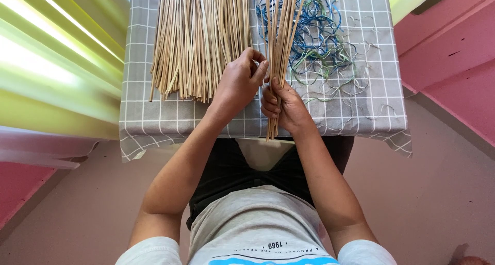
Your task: Assembling bundles of thin wooden sticks by picking them from a pile and grouping them together.
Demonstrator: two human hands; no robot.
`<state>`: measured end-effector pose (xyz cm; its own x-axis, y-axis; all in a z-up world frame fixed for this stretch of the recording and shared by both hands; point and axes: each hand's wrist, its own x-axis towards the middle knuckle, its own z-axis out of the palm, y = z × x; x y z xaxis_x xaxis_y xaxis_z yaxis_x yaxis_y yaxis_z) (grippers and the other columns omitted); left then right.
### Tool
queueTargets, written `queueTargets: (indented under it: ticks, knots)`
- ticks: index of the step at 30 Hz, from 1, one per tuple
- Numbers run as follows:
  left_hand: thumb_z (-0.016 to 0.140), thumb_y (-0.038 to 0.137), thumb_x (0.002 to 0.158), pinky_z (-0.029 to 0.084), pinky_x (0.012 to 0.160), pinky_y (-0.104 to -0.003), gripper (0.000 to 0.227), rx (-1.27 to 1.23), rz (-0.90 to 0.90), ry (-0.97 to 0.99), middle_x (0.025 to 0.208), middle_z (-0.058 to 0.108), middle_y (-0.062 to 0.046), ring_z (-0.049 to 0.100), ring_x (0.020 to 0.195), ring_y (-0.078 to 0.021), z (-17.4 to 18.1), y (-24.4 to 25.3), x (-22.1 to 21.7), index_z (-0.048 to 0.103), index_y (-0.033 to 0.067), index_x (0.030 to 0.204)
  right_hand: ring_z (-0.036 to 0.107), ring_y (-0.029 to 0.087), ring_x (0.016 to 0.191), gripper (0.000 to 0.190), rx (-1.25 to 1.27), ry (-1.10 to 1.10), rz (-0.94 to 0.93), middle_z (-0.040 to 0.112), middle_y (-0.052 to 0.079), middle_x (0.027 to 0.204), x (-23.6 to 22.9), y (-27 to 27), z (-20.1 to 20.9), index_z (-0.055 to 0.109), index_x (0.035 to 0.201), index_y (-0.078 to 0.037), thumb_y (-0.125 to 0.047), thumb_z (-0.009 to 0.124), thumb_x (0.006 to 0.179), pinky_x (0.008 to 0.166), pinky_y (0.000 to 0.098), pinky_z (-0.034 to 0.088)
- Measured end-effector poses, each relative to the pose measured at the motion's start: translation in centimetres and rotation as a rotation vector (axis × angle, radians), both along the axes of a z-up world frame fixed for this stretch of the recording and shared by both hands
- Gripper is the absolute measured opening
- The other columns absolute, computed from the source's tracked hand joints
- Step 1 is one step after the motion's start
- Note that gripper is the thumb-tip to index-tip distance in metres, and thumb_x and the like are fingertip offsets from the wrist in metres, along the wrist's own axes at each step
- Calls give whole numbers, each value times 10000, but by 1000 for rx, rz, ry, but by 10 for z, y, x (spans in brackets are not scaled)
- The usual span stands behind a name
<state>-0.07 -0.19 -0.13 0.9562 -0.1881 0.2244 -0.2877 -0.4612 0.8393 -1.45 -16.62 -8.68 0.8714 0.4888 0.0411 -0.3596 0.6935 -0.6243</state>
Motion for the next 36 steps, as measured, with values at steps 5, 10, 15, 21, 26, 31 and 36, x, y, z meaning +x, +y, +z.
queueTargets:
  ticks: [5, 10, 15, 21, 26, 31, 36]
  knots:
    - [570, 287, 1036, 542, 670, -456, 159, 18, -7, 16, 656, 707, -47, 694, 670, -304, -1, -1, 2, 612, 140, 1077, 377, 51, 455, 245, -6, 0, 3, 350, -52, 640, -1, 0, 3, 581, 1211, -111, -294, 443, 1125, 419, 190, 393]
    - [578, 286, 1032, 543, 672, -452, 147, 34, -3, 19, 649, 708, -40, 701, 672, -305, -1, 0, 2, 618, 149, 1068, 372, 49, 452, 234, -16, -2, 13, 343, -57, 637, 0, 0, -1, 574, 1193, -117, -299, 444, 1124, 416, 191, 389]
    - [587, 305, 1023, 542, 676, -459, 164, 28, -3, 44, 653, 710, -38, 700, 679, -312, 1, 1, 2, 617, 150, 1069, 380, 48, 458, 227, 0, 3, 23, 349, -56, 641, 2, -1, -5, 574, 1196, -113, -284, 441, 1127, 417, 189, 394]
    - [580, 329, 1025, 544, 680, -456, 182, 43, 1, 58, 665, 710, -44, 700, 690, -313, 1, 2, 3, 616, 155, 1068, 371, 47, 452, 235, 15, 21, 28, 330, -58, 638, 6, -2, -15, 577, 1205, -106, -286, 449, 1123, 407, 187, 389]
    - [580, 344, 1044, 542, 639, -378, 212, 58, 14, 171, 679, 704, -31, 677, 653, -238, 12, 8, 3, 635, 145, 1094, 366, 44, 456, 226, 34, 25, 13, 323, -60, 643, -1, 0, 4, 561, 1205, -96, -276, 450, 1124, 411, 184, 387]
    - [526, 257, 1097, 540, 692, -392, 221, 274, 152, 90, 821, 725, -135, 707, 758, -278, 35, 45, 21, 643, 72, 1129, 341, 38, 464, 251, 95, 34, 4, 290, -60, 654, 4, -3, 1, 560, 1225, -87, -284, 437, 1129, 421, 172, 352]
    - [557, 336, 1059, 548, 744, -555, 249, 671, 240, 23, 908, 730, -188, 715, 887, -441, 14, 72, 57, 654, 107, 1048, 331, 40, 454, 245, 78, 58, 13, 273, -63, 646, 6, -5, -7, 545, 1223, -85, -285, 441, 1125, 407, 176, 346]
